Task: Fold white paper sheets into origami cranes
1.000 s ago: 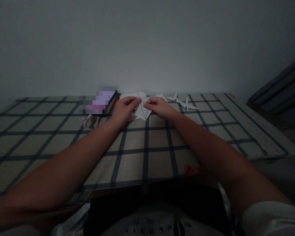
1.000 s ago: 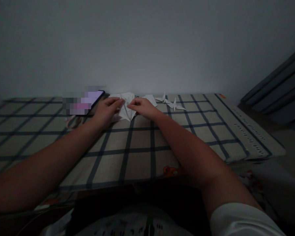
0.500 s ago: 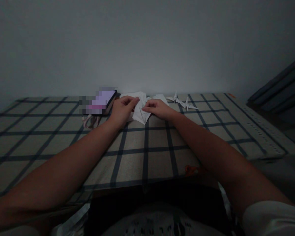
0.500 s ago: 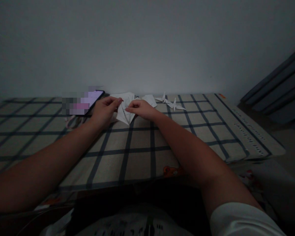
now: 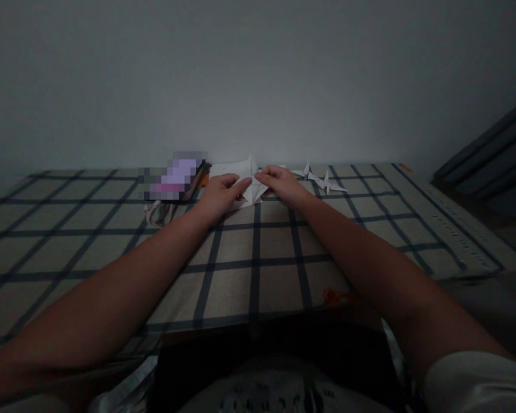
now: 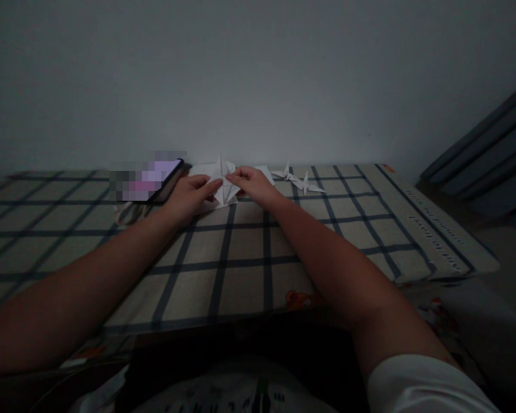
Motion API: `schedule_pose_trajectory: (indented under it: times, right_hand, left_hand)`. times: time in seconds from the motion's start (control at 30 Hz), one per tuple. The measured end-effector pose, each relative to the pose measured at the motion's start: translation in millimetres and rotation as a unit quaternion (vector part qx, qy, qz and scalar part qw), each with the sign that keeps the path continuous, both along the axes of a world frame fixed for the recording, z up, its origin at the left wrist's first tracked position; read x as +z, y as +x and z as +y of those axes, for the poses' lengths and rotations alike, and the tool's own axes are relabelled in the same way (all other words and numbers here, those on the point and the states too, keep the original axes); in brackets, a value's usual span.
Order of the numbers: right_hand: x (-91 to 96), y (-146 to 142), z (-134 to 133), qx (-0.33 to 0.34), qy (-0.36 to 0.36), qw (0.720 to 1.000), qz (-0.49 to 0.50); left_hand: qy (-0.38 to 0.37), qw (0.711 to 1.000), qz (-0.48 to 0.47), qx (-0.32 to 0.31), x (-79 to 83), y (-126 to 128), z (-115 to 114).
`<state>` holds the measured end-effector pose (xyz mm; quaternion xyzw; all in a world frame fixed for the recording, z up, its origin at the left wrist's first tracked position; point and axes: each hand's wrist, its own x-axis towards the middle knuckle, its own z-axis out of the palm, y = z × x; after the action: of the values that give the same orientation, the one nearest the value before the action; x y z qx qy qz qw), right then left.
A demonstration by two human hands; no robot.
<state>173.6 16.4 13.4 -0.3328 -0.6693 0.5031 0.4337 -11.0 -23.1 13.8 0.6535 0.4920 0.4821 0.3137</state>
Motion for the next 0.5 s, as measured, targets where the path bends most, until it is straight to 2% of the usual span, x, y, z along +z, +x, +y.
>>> schedule_pose_trajectory:
  times: [0.13, 0.33, 0.5]
  right_hand:
    - [-3.6, -0.1, 0.9, 0.033, 0.008, 0.999, -0.01]
    - [-2.4, 1.5, 1.7, -0.011, 0.072, 0.997, -0.033]
    - [-3.2, 2.0, 1.9, 0.007, 0.069, 0.997, -0.02]
  left_hand:
    - [0.01, 1.0, 0.025, -0.014, 0.3, -1.3, -0.9]
    - [-0.027, 0.999, -0.002, -0.046, -3.1, 0.2, -1.2]
    - [-0.036, 0.998, 0.013, -0.057, -3.5, -0.8, -0.1]
